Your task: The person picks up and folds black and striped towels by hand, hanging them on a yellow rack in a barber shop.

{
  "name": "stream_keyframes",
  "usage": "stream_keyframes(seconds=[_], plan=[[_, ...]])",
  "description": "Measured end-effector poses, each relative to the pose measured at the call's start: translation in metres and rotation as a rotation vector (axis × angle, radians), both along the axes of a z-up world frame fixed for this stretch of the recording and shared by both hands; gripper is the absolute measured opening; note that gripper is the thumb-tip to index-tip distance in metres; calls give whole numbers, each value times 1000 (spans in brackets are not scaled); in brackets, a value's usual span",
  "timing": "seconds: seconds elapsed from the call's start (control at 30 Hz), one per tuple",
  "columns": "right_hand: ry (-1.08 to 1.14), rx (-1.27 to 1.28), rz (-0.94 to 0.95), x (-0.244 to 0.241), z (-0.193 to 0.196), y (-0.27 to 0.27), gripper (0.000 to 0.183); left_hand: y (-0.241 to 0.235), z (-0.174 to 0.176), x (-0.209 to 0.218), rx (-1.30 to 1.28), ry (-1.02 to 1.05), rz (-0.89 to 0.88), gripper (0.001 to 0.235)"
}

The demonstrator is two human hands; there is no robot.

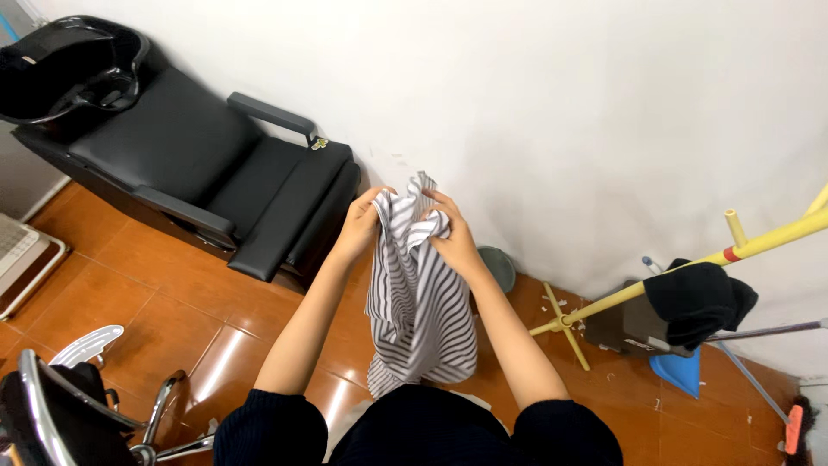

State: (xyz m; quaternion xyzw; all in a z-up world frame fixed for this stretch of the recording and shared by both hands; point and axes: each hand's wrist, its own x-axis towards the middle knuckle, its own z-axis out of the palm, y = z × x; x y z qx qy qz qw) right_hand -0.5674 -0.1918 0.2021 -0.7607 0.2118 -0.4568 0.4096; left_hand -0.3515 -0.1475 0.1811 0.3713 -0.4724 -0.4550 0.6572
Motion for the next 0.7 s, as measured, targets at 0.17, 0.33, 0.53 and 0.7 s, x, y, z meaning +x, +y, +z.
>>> stream_keyframes(seconds=[0.17,0.33,0.53,0.7], plan=[[153,194,72,49,-5,19,27,44,10,39,-1,-40,12,25],[54,187,40,95,-6,51,21,109,28,81,161,-63,137,26],[-8,181,86,141,-10,86,22,184,52,122,345,284,78,37],[5,188,145,171,-8,122,15,226,58,137,391,455,50,50]])
